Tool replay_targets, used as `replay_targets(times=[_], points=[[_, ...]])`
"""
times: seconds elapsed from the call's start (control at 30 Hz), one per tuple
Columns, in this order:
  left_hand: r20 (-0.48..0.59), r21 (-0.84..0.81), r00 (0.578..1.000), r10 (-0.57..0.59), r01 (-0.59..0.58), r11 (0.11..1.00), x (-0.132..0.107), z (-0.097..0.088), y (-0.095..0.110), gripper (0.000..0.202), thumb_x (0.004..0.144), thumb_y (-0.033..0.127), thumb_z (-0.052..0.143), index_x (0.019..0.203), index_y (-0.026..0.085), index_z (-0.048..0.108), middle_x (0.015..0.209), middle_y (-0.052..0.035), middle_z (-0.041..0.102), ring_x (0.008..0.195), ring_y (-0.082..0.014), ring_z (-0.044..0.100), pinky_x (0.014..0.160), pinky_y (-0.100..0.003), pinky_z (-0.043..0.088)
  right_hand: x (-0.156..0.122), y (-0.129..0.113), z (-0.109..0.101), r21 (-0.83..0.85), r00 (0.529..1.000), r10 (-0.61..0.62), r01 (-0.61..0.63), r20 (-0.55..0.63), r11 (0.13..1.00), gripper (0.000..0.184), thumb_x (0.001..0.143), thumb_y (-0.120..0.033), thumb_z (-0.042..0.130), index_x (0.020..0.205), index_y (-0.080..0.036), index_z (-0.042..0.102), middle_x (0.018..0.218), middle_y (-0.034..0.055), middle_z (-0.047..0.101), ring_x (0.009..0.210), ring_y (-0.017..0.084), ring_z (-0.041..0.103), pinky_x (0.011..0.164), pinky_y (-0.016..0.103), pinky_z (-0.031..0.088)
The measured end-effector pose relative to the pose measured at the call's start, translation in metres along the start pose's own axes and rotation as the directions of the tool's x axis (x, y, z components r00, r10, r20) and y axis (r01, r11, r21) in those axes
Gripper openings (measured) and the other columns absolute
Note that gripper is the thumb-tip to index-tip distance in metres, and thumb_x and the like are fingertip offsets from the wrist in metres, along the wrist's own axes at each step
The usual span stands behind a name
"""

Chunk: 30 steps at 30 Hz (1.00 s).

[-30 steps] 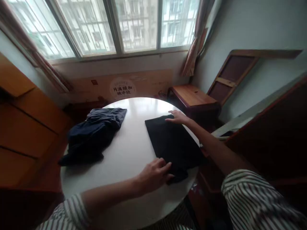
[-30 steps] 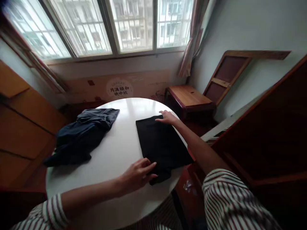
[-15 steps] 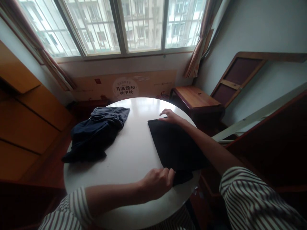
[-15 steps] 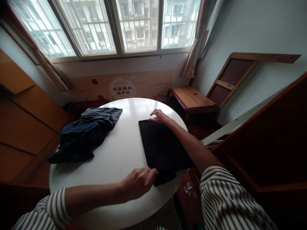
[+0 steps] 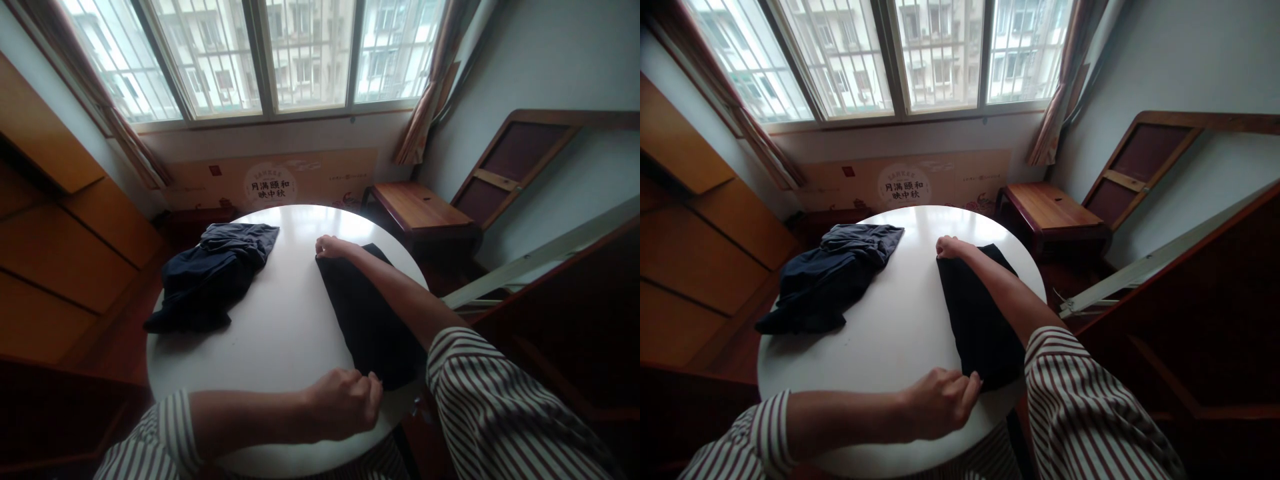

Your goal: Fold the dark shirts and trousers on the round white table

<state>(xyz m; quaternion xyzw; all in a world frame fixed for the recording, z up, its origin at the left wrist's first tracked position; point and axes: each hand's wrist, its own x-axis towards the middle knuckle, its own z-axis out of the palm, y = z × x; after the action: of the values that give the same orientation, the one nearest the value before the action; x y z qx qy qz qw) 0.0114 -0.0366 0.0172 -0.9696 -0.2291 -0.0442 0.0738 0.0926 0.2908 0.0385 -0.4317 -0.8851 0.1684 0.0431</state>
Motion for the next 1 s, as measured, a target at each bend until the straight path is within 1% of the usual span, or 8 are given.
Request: replay_targets(times=[0.23,0.37,0.43,0.57,0.73,0.8,0.93,1.0], points=[[0.040,-0.098,0.991,-0.127,0.130,0.987,0.007,0.005,0.002,0.018,0.097,0.018,0.043,0.092,0.013,0.059,0.086,-0.0095,0.064,0.075,-0.0207,0.061,0.058,-0.030,0.049,-0.031,0.009,-0.009,-0.038,0.983,0.163,-0.166,-0.083,0.985,0.021,0.086,-0.037,0.070,0.101,-0.023,0.072,0.117,0.0068,0.066,0.114,0.025,0.055,0.101,0.036,0.040],[-0.091,-0.148,0.958,-0.271,0.257,0.955,0.015,0.007,-0.002,0.063,0.095,0.060,0.042,0.132,0.010,0.052,0.134,-0.0229,0.054,0.122,-0.0362,0.051,0.097,-0.050,0.045,-0.067,0.046,-0.027,-0.034,0.871,0.460,-0.472,-0.175,0.881,0.068,0.077,-0.060,0.072,0.123,-0.011,0.062,0.132,0.0236,0.054,0.124,0.039,0.048,0.098,0.050,0.043],[-0.082,-0.157,0.958,-0.274,0.259,0.953,0.018,0.012,-0.003,0.074,0.096,0.060,0.040,0.151,0.012,0.032,0.152,-0.0240,0.037,0.139,-0.0412,0.033,0.105,-0.058,0.036,-0.084,0.064,-0.034,-0.001,0.815,0.566,-0.571,-0.123,0.821,0.078,0.071,-0.066,0.074,0.118,-0.004,0.063,0.118,0.0263,0.061,0.111,0.039,0.058,0.087,0.046,0.051],[-0.011,-0.155,0.963,-0.270,0.265,0.952,0.021,0.026,-0.003,0.066,0.099,0.046,0.040,0.156,0.016,0.024,0.156,-0.0238,0.031,0.144,-0.0466,0.024,0.099,-0.063,0.041,-0.102,0.080,-0.039,0.093,0.792,0.610,-0.609,0.026,0.787,0.060,0.072,-0.056,0.078,0.100,-0.004,0.070,0.089,0.0156,0.071,0.078,0.025,0.068,0.062,0.029,0.054],[-0.022,-0.106,0.973,-0.228,0.224,0.969,0.016,0.025,-0.005,0.054,0.099,0.020,0.039,0.152,0.014,0.032,0.149,-0.0233,0.043,0.142,-0.0413,0.033,0.097,-0.058,0.047,-0.099,0.074,-0.030,0.158,0.842,0.539,-0.532,0.001,0.832,0.026,0.077,-0.031,0.076,0.091,-0.009,0.073,0.091,0.0093,0.074,0.078,0.020,0.069,0.064,0.023,0.052],[-0.032,-0.161,0.975,-0.220,0.212,0.964,0.014,0.014,-0.009,0.053,0.099,0.027,0.044,0.150,0.014,0.037,0.147,-0.0223,0.046,0.141,-0.0398,0.035,0.098,-0.057,0.047,-0.096,0.071,-0.028,0.164,0.851,0.524,-0.512,-0.038,0.844,0.025,0.077,-0.028,0.075,0.095,-0.010,0.073,0.095,0.0093,0.075,0.085,0.021,0.070,0.069,0.023,0.053],[-0.096,-0.438,0.952,-0.291,0.223,0.871,0.015,-0.008,-0.056,0.040,0.099,0.044,0.045,0.122,0.015,0.063,0.121,-0.0139,0.066,0.119,-0.0275,0.058,0.097,-0.041,0.049,-0.107,0.071,-0.033,0.134,0.812,0.552,-0.535,-0.191,0.834,0.050,0.079,-0.037,0.075,0.116,-0.005,0.065,0.118,0.0201,0.068,0.112,0.031,0.063,0.084,0.030,0.052],[-0.101,-0.494,0.877,-0.470,0.366,0.788,0.020,-0.010,-0.105,0.033,0.102,0.032,0.040,0.107,0.015,0.068,0.109,-0.0122,0.069,0.104,-0.0221,0.063,0.096,-0.036,0.049,-0.125,0.073,-0.035,0.159,0.769,0.613,-0.593,-0.180,0.790,0.059,0.077,-0.049,0.076,0.112,-0.003,0.064,0.113,0.0238,0.068,0.107,0.034,0.065,0.080,0.032,0.054]])
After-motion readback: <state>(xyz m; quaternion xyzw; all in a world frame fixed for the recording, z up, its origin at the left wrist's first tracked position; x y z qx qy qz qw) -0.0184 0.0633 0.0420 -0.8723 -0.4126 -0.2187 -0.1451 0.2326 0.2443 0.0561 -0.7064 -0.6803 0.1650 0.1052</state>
